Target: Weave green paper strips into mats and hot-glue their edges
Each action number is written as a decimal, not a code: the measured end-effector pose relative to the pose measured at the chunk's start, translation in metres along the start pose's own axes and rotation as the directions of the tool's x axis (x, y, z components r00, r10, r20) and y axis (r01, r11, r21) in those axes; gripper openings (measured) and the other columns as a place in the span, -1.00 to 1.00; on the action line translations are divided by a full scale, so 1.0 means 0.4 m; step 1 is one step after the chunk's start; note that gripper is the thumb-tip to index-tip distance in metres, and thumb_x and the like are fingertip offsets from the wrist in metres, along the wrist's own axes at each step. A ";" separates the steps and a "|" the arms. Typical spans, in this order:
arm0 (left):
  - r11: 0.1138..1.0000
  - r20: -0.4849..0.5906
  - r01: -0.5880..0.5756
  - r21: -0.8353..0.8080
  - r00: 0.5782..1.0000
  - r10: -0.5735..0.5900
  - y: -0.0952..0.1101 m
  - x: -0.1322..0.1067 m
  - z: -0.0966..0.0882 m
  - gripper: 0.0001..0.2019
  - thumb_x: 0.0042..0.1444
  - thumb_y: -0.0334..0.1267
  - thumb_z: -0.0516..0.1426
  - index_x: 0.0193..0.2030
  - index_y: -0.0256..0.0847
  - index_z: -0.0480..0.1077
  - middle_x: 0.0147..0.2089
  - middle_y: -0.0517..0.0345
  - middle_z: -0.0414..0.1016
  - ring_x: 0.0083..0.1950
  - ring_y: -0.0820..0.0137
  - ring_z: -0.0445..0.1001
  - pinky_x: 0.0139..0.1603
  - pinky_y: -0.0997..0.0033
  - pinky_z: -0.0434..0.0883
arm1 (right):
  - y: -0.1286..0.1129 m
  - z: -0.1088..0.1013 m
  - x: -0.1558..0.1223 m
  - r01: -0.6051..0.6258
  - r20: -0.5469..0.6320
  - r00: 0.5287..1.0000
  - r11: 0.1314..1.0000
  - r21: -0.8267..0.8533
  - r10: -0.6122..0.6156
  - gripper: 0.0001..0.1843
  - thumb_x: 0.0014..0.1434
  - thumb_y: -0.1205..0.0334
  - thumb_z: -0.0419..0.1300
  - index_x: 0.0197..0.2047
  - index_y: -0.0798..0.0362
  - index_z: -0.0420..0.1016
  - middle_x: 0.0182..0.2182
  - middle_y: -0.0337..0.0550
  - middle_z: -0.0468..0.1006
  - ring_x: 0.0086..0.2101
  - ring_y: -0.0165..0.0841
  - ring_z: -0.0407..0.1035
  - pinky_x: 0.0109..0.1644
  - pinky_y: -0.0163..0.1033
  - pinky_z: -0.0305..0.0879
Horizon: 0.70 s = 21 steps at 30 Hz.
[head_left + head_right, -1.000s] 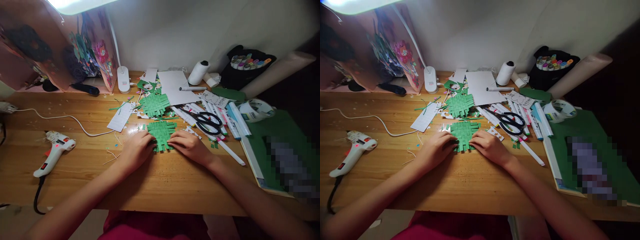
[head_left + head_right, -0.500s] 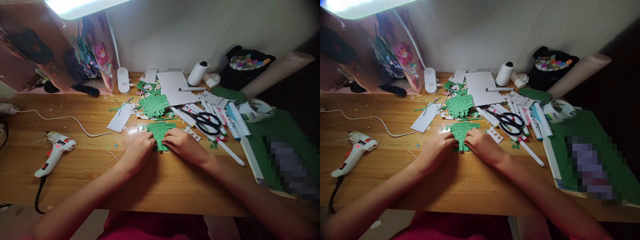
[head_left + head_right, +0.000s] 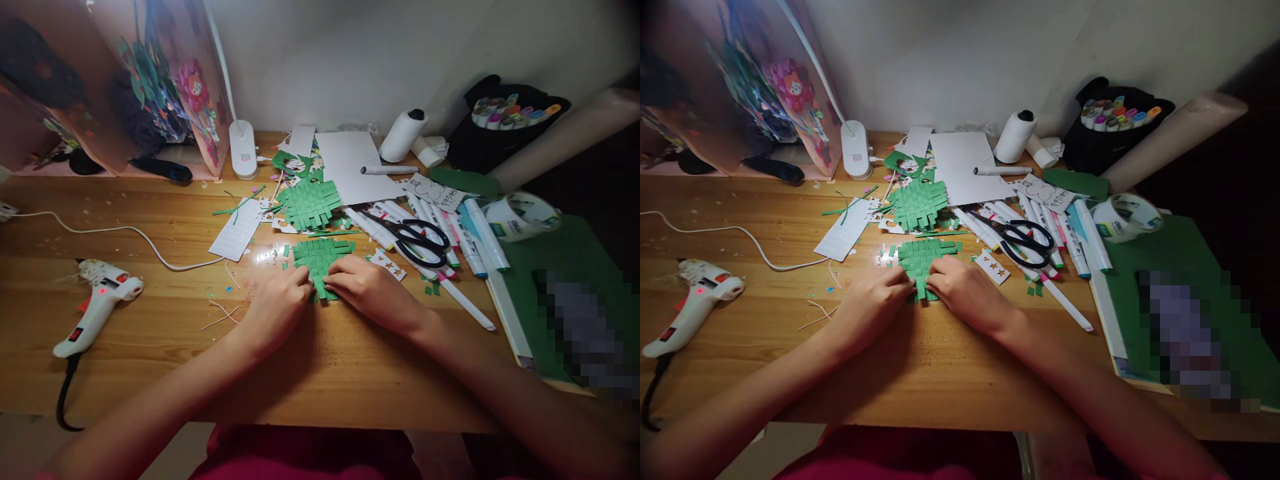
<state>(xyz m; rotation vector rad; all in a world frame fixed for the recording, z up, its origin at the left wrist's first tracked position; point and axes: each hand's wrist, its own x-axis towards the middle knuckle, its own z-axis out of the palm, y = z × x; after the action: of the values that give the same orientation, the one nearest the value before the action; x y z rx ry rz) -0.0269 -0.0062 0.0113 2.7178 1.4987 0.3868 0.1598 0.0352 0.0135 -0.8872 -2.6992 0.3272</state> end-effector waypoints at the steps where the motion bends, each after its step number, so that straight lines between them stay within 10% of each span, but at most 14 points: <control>1: 1.000 -0.001 -0.005 0.000 1.000 0.005 0.000 0.000 0.000 -0.73 0.23 -0.44 0.00 -0.47 -0.27 0.41 -0.41 0.11 0.38 -0.43 0.43 0.31 -0.48 0.42 0.15 | 0.000 0.001 -0.001 -0.002 -0.002 1.000 1.000 0.003 0.002 -0.81 0.22 0.37 0.11 -0.36 0.14 0.54 -0.35 -0.06 0.52 -0.31 -0.29 0.37 -0.26 -0.22 0.33; 21: 0.965 -0.177 0.216 -0.149 0.954 -0.241 0.005 -0.006 0.044 -0.80 0.13 -0.13 0.16 -0.36 -0.22 0.46 -0.35 0.11 0.46 -0.36 0.39 0.40 -0.48 0.43 0.21 | 0.062 -0.011 -0.022 0.027 -0.047 0.999 0.978 0.209 -0.018 -0.90 0.17 0.33 0.20 -0.28 0.12 0.55 -0.33 -0.08 0.51 -0.28 -0.30 0.37 -0.20 -0.19 0.36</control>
<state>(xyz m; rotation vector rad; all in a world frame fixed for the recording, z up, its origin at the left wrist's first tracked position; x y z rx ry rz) -0.0227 -0.0073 -0.0059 2.4319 1.7447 0.7288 0.1815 0.0500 0.0085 -0.7927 -2.5724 0.5675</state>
